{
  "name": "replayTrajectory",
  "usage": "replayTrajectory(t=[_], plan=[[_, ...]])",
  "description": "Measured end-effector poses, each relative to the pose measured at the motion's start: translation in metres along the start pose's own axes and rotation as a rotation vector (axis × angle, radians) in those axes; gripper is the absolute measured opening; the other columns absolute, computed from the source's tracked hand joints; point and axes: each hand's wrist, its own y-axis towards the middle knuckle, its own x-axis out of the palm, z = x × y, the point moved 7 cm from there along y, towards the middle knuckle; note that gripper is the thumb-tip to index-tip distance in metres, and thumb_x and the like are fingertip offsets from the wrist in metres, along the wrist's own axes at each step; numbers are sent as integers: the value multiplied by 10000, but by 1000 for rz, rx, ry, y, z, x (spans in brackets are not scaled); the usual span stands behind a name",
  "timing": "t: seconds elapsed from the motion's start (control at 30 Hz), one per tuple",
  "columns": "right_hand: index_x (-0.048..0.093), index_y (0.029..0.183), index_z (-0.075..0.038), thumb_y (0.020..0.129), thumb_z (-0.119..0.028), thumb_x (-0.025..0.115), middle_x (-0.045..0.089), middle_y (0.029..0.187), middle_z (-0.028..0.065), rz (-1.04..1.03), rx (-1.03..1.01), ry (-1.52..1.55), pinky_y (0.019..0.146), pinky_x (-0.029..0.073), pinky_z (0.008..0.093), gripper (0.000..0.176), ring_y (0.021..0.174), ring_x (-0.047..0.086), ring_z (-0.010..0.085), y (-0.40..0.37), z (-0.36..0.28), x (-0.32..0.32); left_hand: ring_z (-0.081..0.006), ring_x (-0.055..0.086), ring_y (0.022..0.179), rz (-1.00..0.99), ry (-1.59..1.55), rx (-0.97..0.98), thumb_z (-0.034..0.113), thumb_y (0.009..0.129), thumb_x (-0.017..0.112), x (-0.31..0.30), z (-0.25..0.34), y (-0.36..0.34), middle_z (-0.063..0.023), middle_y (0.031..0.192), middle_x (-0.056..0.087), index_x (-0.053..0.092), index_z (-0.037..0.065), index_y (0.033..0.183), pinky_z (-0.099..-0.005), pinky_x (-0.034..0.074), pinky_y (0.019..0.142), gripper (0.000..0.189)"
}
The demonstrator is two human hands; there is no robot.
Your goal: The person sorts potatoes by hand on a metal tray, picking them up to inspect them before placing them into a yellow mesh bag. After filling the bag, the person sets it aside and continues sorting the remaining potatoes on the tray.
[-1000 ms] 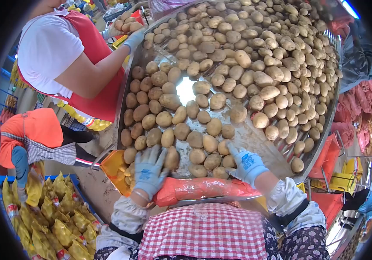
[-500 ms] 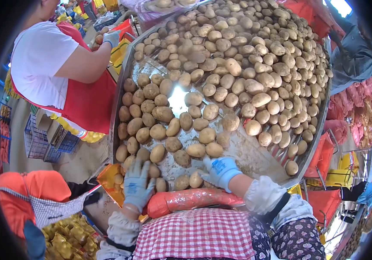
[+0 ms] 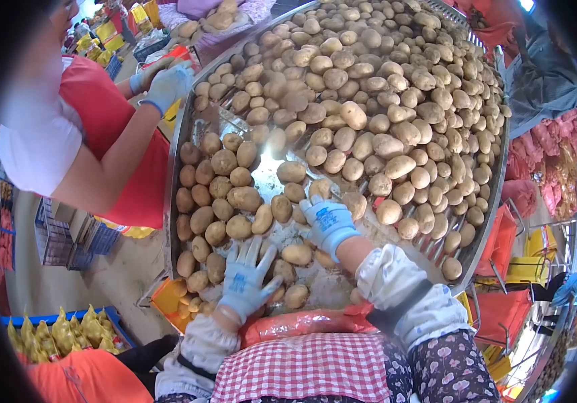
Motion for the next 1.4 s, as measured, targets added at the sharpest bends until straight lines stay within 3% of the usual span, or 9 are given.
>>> replayTrajectory(t=[0.17,0.33,0.4,0.5,0.67,0.97,1.03,1.23,1.4], plan=[[523,1212,-82,859,-438,604,634,1109,165,-124,117,104,832,497,449,508,995,627,339,-1,18,32,-398,485,1148,-716,-317,-384,335,832,591,5,-29,1,-220,1341,475,600,70,1203,-534,308,1051,456],[517,1228,-67,833,-382,648,650,1072,108,-88,122,730,825,506,362,522,987,639,234,-5,36,41,-446,422,1209,266,160,-97,328,841,598,-22,-49,70,-237,1300,475,604,64,1212,-538,289,1054,455],[583,1159,-60,867,-388,630,627,977,34,-25,218,1795,758,488,240,442,882,596,115,-16,38,23,-454,405,1223,223,98,-86,329,826,615,-10,-38,54,-242,1301,467,599,63,1217,-542,281,1057,473],[605,1133,-73,890,-366,606,618,962,23,-80,138,1876,724,476,225,381,861,581,98,0,60,14,-429,429,1216,50,9,-49,320,784,650,-9,-17,37,-225,1255,510,630,60,1130,-561,311,1026,433],[582,1154,-41,888,-296,543,649,1018,193,165,-106,28,733,505,457,370,886,655,319,44,4,-11,-383,492,1166,-30,-352,3,316,808,615,-13,-29,48,-187,1165,582,655,42,970,-501,384,979,321],[661,1157,-143,821,-230,653,717,1025,71,-645,-144,-400,699,533,419,348,975,679,256,55,-38,37,-372,561,1064,251,2,-106,367,862,582,-32,-69,63,-206,1171,598,642,78,1142,-472,420,926,408],[600,1248,-107,782,-280,697,693,1098,95,-466,-71,-208,755,528,389,506,1017,662,247,39,-34,30,-338,614,903,-283,-265,-442,347,872,577,-18,-96,59,-149,1001,656,669,111,993,-448,479,775,280],[517,1236,-7,801,-306,653,631,1095,147,-47,118,1629,798,516,325,546,932,640,210,-16,13,-5,-340,605,929,320,-110,28,222,863,569,-52,-91,168,-163,995,640,620,65,1089,-422,480,821,280],[512,1242,-16,832,-222,652,609,1027,80,307,271,1683,770,506,282,480,884,603,142,-26,92,-15,-483,376,1245,101,102,128,389,814,594,20,-34,149,-215,1318,483,579,99,1214,-583,289,1042,494]])
